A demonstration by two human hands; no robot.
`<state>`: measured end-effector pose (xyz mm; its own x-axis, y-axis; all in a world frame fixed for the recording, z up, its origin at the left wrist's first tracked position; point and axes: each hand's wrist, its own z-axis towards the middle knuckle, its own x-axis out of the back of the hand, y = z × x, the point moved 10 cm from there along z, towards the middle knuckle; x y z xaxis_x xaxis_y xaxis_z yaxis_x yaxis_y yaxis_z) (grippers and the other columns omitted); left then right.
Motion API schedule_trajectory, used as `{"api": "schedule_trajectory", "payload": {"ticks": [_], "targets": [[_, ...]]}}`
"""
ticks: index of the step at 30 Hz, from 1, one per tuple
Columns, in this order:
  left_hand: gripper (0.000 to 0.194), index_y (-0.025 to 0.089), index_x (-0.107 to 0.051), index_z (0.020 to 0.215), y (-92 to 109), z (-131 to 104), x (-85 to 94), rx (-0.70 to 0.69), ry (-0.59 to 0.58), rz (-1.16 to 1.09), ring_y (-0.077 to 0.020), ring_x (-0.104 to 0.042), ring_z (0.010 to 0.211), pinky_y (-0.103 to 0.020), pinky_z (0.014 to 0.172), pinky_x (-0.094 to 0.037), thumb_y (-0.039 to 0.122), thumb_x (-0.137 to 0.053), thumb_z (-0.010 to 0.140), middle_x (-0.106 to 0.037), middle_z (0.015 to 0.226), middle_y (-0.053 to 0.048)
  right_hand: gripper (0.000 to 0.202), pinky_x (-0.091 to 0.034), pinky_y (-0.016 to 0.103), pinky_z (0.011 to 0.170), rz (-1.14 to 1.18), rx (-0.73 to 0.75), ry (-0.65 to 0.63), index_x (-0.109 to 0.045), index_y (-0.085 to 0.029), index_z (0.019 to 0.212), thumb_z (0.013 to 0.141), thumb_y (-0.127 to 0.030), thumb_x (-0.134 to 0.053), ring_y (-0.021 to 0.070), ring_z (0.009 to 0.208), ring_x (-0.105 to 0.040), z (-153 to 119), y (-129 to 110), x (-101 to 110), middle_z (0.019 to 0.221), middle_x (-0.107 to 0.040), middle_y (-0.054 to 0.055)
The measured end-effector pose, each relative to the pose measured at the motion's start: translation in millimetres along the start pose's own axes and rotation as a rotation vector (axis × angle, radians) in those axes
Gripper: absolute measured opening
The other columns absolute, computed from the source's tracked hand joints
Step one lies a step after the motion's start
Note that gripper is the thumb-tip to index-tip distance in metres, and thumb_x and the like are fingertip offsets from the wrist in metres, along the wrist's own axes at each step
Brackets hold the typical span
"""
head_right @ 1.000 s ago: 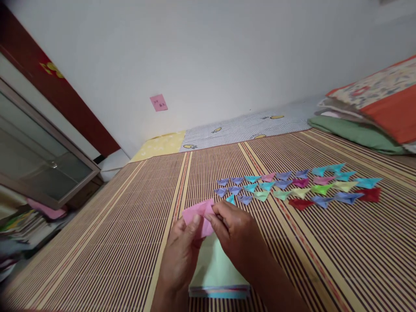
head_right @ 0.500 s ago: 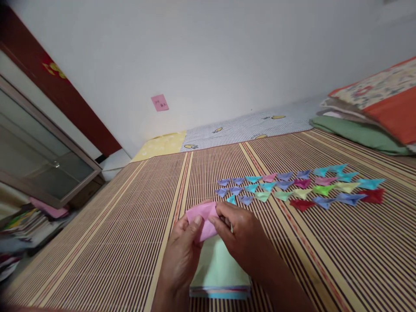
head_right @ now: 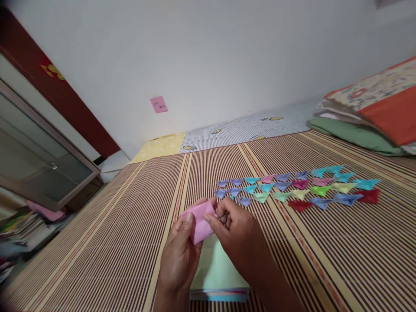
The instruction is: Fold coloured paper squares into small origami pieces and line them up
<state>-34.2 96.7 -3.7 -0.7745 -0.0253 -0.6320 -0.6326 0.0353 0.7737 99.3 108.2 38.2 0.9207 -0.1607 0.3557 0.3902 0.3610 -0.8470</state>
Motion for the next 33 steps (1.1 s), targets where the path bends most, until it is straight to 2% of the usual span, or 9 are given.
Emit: {"api": "schedule_trajectory", "payload": {"ticks": [2,5,9,12,14,16,21,26,33], "targets": [[0.048,0.016,-0.075,0.128,2.2,-1.1,-6.2,-0.016,-0.049,-0.009,-0.0334,-0.069,0.121,-0.044,0.107,-0.050,0.045,-0.076,0.089,-0.079,0.118,-0.017,0.023,-0.038,0.027,0.057,0.089,-0.045,0.025,-0.057,-0.022,0.079,0.086,-0.038,-0.072,0.0147,0.060,-0.049,0.4,2.0,0.6,0.067,-0.055,-0.003],[0.045,0.018,-0.072,0.132,3.1,-3.9,-13.0,-0.036,-0.124,0.032,-0.0331,-0.065,0.126,-0.046,0.111,-0.045,0.043,-0.068,0.095,-0.075,0.128,-0.016,0.021,-0.043,0.026,0.060,0.282,-0.111,-0.070,-0.066,-0.021,0.086,0.089,-0.041,-0.069,0.0157,0.066,-0.054,-1.3,0.8,-10.9,0.072,-0.061,-0.002],[0.038,0.019,-0.078,0.120,7.0,-6.0,-11.1,-0.098,-0.127,0.253,-0.0307,-0.063,0.123,-0.042,0.109,-0.044,0.046,-0.063,0.098,-0.075,0.124,-0.014,0.028,-0.041,0.025,0.056,0.348,-0.155,-0.084,-0.065,-0.020,0.078,0.093,-0.043,-0.064,0.0149,0.062,-0.051,-4.9,-1.8,-14.3,0.067,-0.058,-0.002],[0.035,0.018,-0.079,0.091,18.2,-6.7,4.2,-0.179,0.045,0.546,-0.0241,-0.067,0.092,-0.032,0.084,-0.052,0.050,-0.065,0.095,-0.075,0.092,-0.009,0.029,-0.041,0.026,0.057,0.277,-0.102,-0.067,-0.064,-0.020,0.075,0.095,-0.041,-0.061,0.0150,0.062,-0.052,-4.4,-5.6,-11.4,0.066,-0.059,-0.002],[0.038,0.018,-0.070,0.073,26.9,-8.5,8.3,-0.245,0.125,0.720,-0.0176,-0.057,0.069,-0.026,0.062,-0.046,0.050,-0.067,0.094,-0.063,0.070,-0.002,0.030,-0.040,0.027,0.057,0.237,-0.083,-0.066,-0.063,-0.020,0.073,0.095,-0.041,-0.061,0.0151,0.062,-0.051,-3.5,-4.4,-9.7,0.064,-0.057,-0.002],[0.043,0.018,-0.062,0.067,27.8,-8.8,3.2,-0.274,0.096,0.806,-0.0140,-0.048,0.059,-0.024,0.053,-0.037,0.050,-0.065,0.095,-0.052,0.062,0.001,0.031,-0.039,0.027,0.057,0.220,-0.086,-0.058,-0.063,-0.019,0.073,0.094,-0.041,-0.061,0.0151,0.061,-0.050,-2.6,-0.4,-6.7,0.063,-0.056,-0.002],[0.042,0.016,-0.068,0.074,11.4,-8.7,-10.4,-0.200,-0.046,0.736,-0.0127,-0.050,0.056,-0.023,0.052,-0.040,0.051,-0.062,0.096,-0.053,0.060,0.001,0.026,-0.041,0.026,0.052,0.407,-0.181,-0.133,-0.065,-0.019,0.076,0.090,-0.041,-0.067,0.0148,0.057,-0.054,-2.2,12.4,-12.9,0.063,-0.058,-0.002],[0.041,0.016,-0.078,0.088,17.9,-10.6,3.5,-0.248,0.119,0.667,-0.0110,-0.047,0.051,-0.021,0.047,-0.040,0.056,-0.070,0.090,-0.053,0.060,0.003,0.026,-0.046,0.025,0.057,0.663,-0.245,-0.273,-0.068,-0.018,0.087,0.088,-0.044,-0.071,0.0138,0.061,-0.057,-0.2,14.6,-32.1,0.072,-0.063,-0.001],[0.040,0.017,-0.076,0.088,23.1,-8.9,26.6,-0.306,0.277,0.555,-0.0157,-0.060,0.067,-0.023,0.060,-0.051,0.057,-0.075,0.085,-0.064,0.070,-0.001,0.027,-0.037,0.024,0.051,0.540,-0.251,-0.365,-0.060,-0.018,0.069,0.087,-0.038,-0.067,0.0110,0.052,-0.046,-7.1,17.9,-56.3,0.056,-0.051,-0.004]]}}
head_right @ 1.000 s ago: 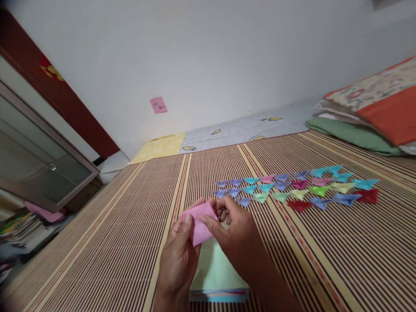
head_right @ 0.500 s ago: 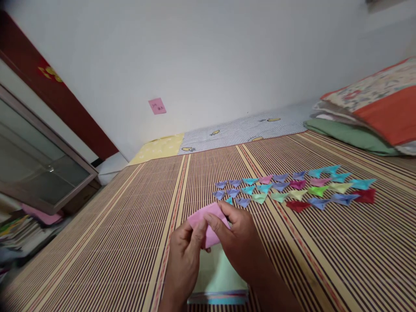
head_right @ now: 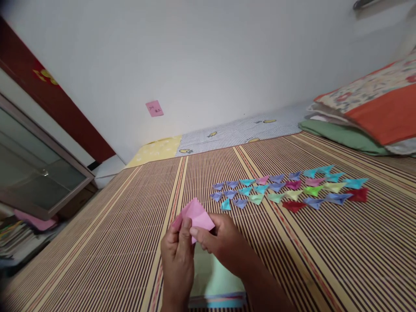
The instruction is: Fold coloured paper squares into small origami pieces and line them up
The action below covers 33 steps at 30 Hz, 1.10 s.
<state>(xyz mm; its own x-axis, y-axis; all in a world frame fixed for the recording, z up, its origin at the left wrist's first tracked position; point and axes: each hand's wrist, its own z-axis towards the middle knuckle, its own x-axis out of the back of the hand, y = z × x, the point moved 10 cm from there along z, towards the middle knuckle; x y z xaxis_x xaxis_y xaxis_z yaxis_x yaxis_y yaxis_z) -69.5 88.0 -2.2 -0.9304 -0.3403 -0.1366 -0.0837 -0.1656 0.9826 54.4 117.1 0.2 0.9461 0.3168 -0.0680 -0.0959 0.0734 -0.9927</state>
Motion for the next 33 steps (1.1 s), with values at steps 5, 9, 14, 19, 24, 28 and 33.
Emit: {"api": "schedule_trajectory", "payload": {"ticks": [5,9,14,19,24,28,33], "targets": [[0.045,0.016,-0.076,0.083,1.5,1.9,1.1,-0.029,-0.022,0.008,-0.0140,-0.056,0.058,-0.022,0.052,-0.047,0.061,-0.071,0.087,-0.060,0.063,0.000,0.030,-0.037,0.025,0.053,-0.106,0.069,0.022,-0.057,-0.019,0.067,0.091,-0.038,-0.063,0.0119,0.056,-0.046,-3.0,-9.8,-1.6,0.059,-0.051,-0.004],[0.044,0.016,-0.077,0.086,6.2,7.1,17.1,-0.077,0.074,0.060,-0.0152,-0.060,0.063,-0.023,0.057,-0.049,0.060,-0.072,0.086,-0.062,0.067,-0.001,0.037,-0.033,0.025,0.053,-0.151,0.131,0.114,-0.051,-0.021,0.064,0.094,-0.040,-0.060,0.0115,0.056,-0.041,-4.9,-21.3,30.8,0.058,-0.044,-0.006],[0.044,0.015,-0.078,0.090,12.4,9.5,19.4,-0.109,0.078,0.109,-0.0175,-0.062,0.069,-0.025,0.062,-0.050,0.059,-0.071,0.087,-0.066,0.073,-0.004,0.032,-0.038,0.025,0.056,-0.043,0.108,0.146,-0.061,-0.020,0.079,0.093,-0.048,-0.062,0.0128,0.060,-0.047,-5.1,-21.1,49.8,0.068,-0.054,-0.003],[0.038,0.016,-0.074,0.077,10.2,2.4,-12.3,-0.047,-0.164,0.184,-0.0145,-0.050,0.059,-0.024,0.054,-0.042,0.054,-0.074,0.086,-0.058,0.064,0.000,0.033,-0.031,0.025,0.053,-0.061,0.121,0.095,-0.056,-0.020,0.072,0.092,-0.046,-0.064,0.0118,0.057,-0.039,-4.6,-23.3,25.7,0.062,-0.042,-0.006],[0.045,0.018,-0.065,0.067,-4.1,-5.2,-28.9,0.087,-0.352,0.132,-0.0115,-0.036,0.050,-0.023,0.047,-0.028,0.058,-0.070,0.089,-0.045,0.053,0.004,0.032,-0.032,0.026,0.055,-0.168,0.174,0.198,-0.058,-0.020,0.075,0.096,-0.043,-0.060,0.0132,0.059,-0.040,-8.2,-28.7,39.5,0.063,-0.044,-0.005],[0.050,0.018,-0.059,0.067,-8.1,-5.7,-32.7,0.129,-0.426,0.103,-0.0097,-0.029,0.046,-0.023,0.045,-0.022,0.061,-0.063,0.093,-0.038,0.050,0.007,0.031,-0.035,0.027,0.056,-0.213,0.189,0.235,-0.061,-0.019,0.077,0.096,-0.044,-0.061,0.0146,0.062,-0.044,-9.9,-30.5,48.8,0.066,-0.050,-0.003],[0.054,0.018,-0.056,0.066,0.2,3.9,-23.7,0.099,-0.341,-0.070,-0.0113,-0.046,0.050,-0.023,0.056,-0.039,0.058,-0.051,0.101,-0.053,0.052,0.002,0.034,-0.036,0.026,0.055,-0.175,0.155,0.218,-0.060,-0.020,0.077,0.097,-0.047,-0.059,0.0152,0.061,-0.046,-8.0,-27.3,44.1,0.065,-0.051,-0.002]]}}
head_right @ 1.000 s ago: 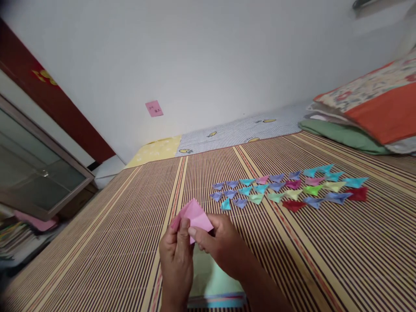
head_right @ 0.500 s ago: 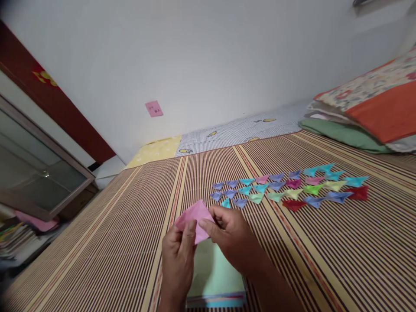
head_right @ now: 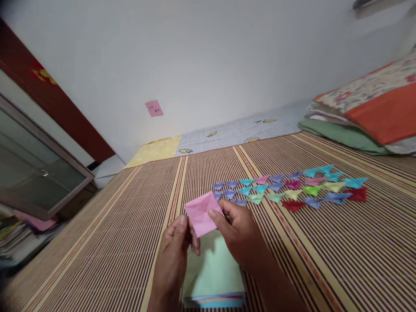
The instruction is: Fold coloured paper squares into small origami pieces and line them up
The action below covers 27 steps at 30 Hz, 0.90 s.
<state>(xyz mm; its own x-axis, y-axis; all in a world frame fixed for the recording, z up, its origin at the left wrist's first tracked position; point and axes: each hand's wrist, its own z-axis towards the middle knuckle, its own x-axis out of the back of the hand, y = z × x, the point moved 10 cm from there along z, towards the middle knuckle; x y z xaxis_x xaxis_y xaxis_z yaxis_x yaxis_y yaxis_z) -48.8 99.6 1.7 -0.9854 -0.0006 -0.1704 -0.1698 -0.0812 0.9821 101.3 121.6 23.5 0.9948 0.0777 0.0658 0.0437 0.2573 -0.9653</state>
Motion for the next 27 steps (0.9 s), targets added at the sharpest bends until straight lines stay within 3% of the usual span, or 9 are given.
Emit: {"api": "schedule_trajectory", "payload": {"ticks": [7,9,12,15,18,23,27], "targets": [[0.043,0.013,-0.067,0.093,-7.2,-0.5,-18.8,0.041,-0.154,-0.160,-0.0129,-0.061,0.049,-0.022,0.053,-0.043,0.055,-0.059,0.098,-0.072,0.065,-0.006,0.041,-0.035,0.026,0.053,0.006,0.026,-0.047,-0.051,-0.022,0.069,0.102,-0.047,-0.049,0.0140,0.054,-0.044,-1.4,-2.2,-13.3,0.057,-0.045,-0.004],[0.044,0.013,-0.065,0.096,-15.2,-2.6,-26.1,0.108,-0.199,-0.203,-0.0137,-0.064,0.046,-0.021,0.047,-0.040,0.057,-0.062,0.096,-0.074,0.063,-0.007,0.040,-0.035,0.026,0.053,-0.027,0.030,-0.011,-0.053,-0.022,0.071,0.102,-0.046,-0.049,0.0140,0.055,-0.044,-1.8,-5.0,-10.4,0.059,-0.044,-0.004],[0.051,0.012,-0.064,0.085,-27.0,-7.3,-38.0,0.231,-0.283,-0.247,-0.0120,-0.057,0.034,-0.019,0.037,-0.026,0.062,-0.058,0.095,-0.068,0.049,-0.006,0.036,-0.039,0.026,0.056,-0.059,0.068,-0.011,-0.057,-0.021,0.072,0.101,-0.041,-0.050,0.0148,0.059,-0.047,-2.4,-13.9,-9.3,0.062,-0.050,-0.003],[0.048,0.014,-0.062,0.073,-25.8,-5.8,-34.9,0.232,-0.250,-0.262,-0.0071,-0.047,0.029,-0.018,0.036,-0.020,0.057,-0.063,0.094,-0.061,0.041,-0.002,0.029,-0.043,0.026,0.061,-0.053,0.107,-0.038,-0.062,-0.021,0.077,0.099,-0.038,-0.054,0.0165,0.065,-0.053,-2.5,-18.6,-9.3,0.067,-0.057,-0.001],[0.042,0.014,-0.062,0.079,-22.3,-1.9,-25.6,0.202,-0.179,-0.262,-0.0066,-0.049,0.032,-0.018,0.038,-0.021,0.053,-0.068,0.092,-0.066,0.046,-0.002,0.024,-0.048,0.028,0.068,-0.038,0.114,-0.042,-0.067,-0.021,0.084,0.097,-0.038,-0.057,0.0189,0.071,-0.059,-1.5,-15.8,-6.6,0.073,-0.063,0.001],[0.049,0.014,-0.061,0.077,-30.1,-2.0,-27.1,0.273,-0.202,-0.325,-0.0095,-0.051,0.031,-0.018,0.035,-0.023,0.060,-0.065,0.091,-0.066,0.045,-0.005,0.024,-0.051,0.031,0.075,0.048,0.120,-0.142,-0.073,-0.020,0.091,0.098,-0.036,-0.057,0.0213,0.080,-0.065,-0.6,-15.2,-10.9,0.082,-0.069,0.003],[0.042,0.012,-0.065,0.085,-25.1,-3.4,-29.2,0.231,-0.217,-0.272,-0.0090,-0.053,0.037,-0.019,0.041,-0.030,0.053,-0.069,0.091,-0.071,0.054,-0.007,0.027,-0.050,0.029,0.065,0.132,0.055,-0.217,-0.070,-0.020,0.091,0.101,-0.040,-0.056,0.0169,0.064,-0.061,-1.6,-12.9,-15.1,0.071,-0.064,0.000]]}}
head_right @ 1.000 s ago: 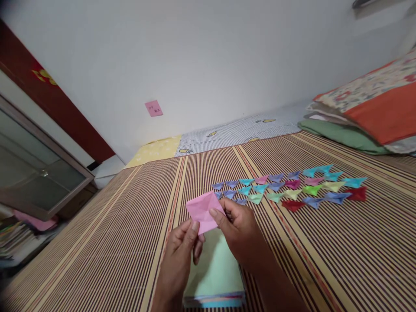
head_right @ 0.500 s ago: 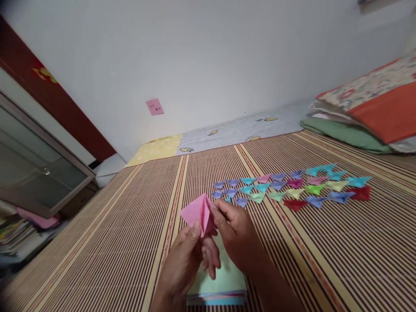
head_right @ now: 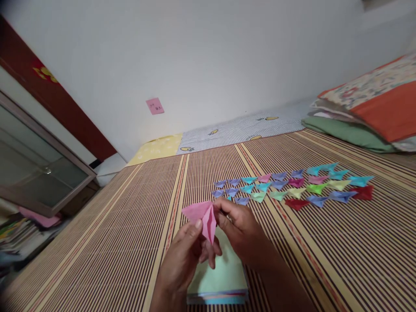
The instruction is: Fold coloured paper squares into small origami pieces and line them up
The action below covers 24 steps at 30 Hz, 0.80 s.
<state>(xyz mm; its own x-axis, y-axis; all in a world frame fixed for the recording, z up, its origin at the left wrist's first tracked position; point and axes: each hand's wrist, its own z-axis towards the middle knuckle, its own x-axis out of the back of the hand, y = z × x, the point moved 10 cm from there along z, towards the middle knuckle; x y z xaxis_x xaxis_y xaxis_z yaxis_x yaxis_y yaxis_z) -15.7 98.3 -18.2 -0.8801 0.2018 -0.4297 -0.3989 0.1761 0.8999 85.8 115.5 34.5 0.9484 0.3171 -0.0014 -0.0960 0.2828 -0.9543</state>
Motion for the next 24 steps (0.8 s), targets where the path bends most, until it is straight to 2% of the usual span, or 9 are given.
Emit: {"api": "schedule_trajectory", "payload": {"ticks": [2,6,9,12,15,19,21,24], "targets": [[0.039,0.011,-0.068,0.089,5.6,-1.2,-1.9,-0.040,0.002,0.059,-0.0093,-0.058,0.043,-0.019,0.045,-0.030,0.050,-0.069,0.092,-0.075,0.064,-0.010,0.028,-0.050,0.028,0.065,-0.012,-0.005,0.006,-0.071,-0.020,0.092,0.102,-0.041,-0.054,0.0161,0.063,-0.060,-0.1,-0.6,1.1,0.072,-0.063,0.000],[0.042,0.010,-0.072,0.092,13.2,-2.1,-3.3,-0.088,0.024,0.110,-0.0100,-0.060,0.049,-0.021,0.048,-0.031,0.050,-0.065,0.096,-0.077,0.075,-0.012,0.029,-0.050,0.027,0.064,-0.071,0.019,0.035,-0.074,-0.020,0.097,0.101,-0.043,-0.057,0.0165,0.071,-0.061,0.8,-1.5,3.7,0.086,-0.066,0.003],[0.043,0.010,-0.074,0.090,16.4,-3.0,2.8,-0.117,0.100,0.115,-0.0104,-0.056,0.050,-0.022,0.051,-0.034,0.051,-0.063,0.097,-0.074,0.070,-0.008,0.030,-0.052,0.027,0.064,-0.019,0.005,0.050,-0.072,-0.020,0.106,0.098,-0.047,-0.061,0.0179,0.075,-0.063,1.9,4.9,4.2,0.091,-0.069,0.005],[0.039,0.014,-0.069,0.074,21.2,-5.9,17.5,-0.185,0.234,0.085,-0.0101,-0.048,0.050,-0.022,0.052,-0.035,0.048,-0.071,0.092,-0.060,0.056,0.001,0.036,-0.056,0.033,0.081,0.025,-0.001,0.218,-0.068,-0.021,0.118,0.092,-0.047,-0.070,0.0225,0.094,-0.068,0.9,11.8,19.7,0.105,-0.072,0.008],[0.043,0.016,-0.060,0.062,29.0,-12.1,38.0,-0.292,0.406,0.087,-0.0105,-0.048,0.056,-0.021,0.055,-0.038,0.047,-0.078,0.086,-0.056,0.059,0.002,0.039,-0.056,0.035,0.083,0.026,-0.041,0.367,-0.068,-0.021,0.116,0.092,-0.052,-0.070,0.0224,0.093,-0.069,-3.2,19.0,33.7,0.103,-0.073,0.009],[0.041,0.016,-0.062,0.063,31.6,-18.1,55.2,-0.345,0.551,0.089,-0.0125,-0.054,0.063,-0.022,0.062,-0.044,0.045,-0.082,0.082,-0.061,0.064,0.001,0.050,-0.054,0.034,0.075,0.084,-0.061,0.272,-0.070,-0.019,0.103,0.098,-0.065,-0.051,0.0217,0.081,-0.069,-1.2,20.4,23.5,0.089,-0.073,0.008],[0.038,0.015,-0.063,0.063,30.9,-18.6,56.5,-0.339,0.566,0.066,-0.0127,-0.057,0.065,-0.023,0.065,-0.046,0.042,-0.083,0.082,-0.063,0.066,0.001,0.045,-0.053,0.033,0.074,0.082,-0.090,0.211,-0.070,-0.019,0.102,0.095,-0.062,-0.060,0.0216,0.081,-0.068,-0.3,22.3,16.2,0.087,-0.073,0.007],[0.034,0.015,-0.066,0.066,32.6,-15.9,50.4,-0.329,0.519,0.017,-0.0122,-0.057,0.065,-0.023,0.066,-0.048,0.040,-0.084,0.082,-0.065,0.068,0.000,0.033,-0.050,0.029,0.066,0.048,-0.125,0.164,-0.070,-0.018,0.090,0.085,-0.050,-0.076,0.0193,0.073,-0.064,-0.1,25.9,10.5,0.078,-0.070,0.003]]}}
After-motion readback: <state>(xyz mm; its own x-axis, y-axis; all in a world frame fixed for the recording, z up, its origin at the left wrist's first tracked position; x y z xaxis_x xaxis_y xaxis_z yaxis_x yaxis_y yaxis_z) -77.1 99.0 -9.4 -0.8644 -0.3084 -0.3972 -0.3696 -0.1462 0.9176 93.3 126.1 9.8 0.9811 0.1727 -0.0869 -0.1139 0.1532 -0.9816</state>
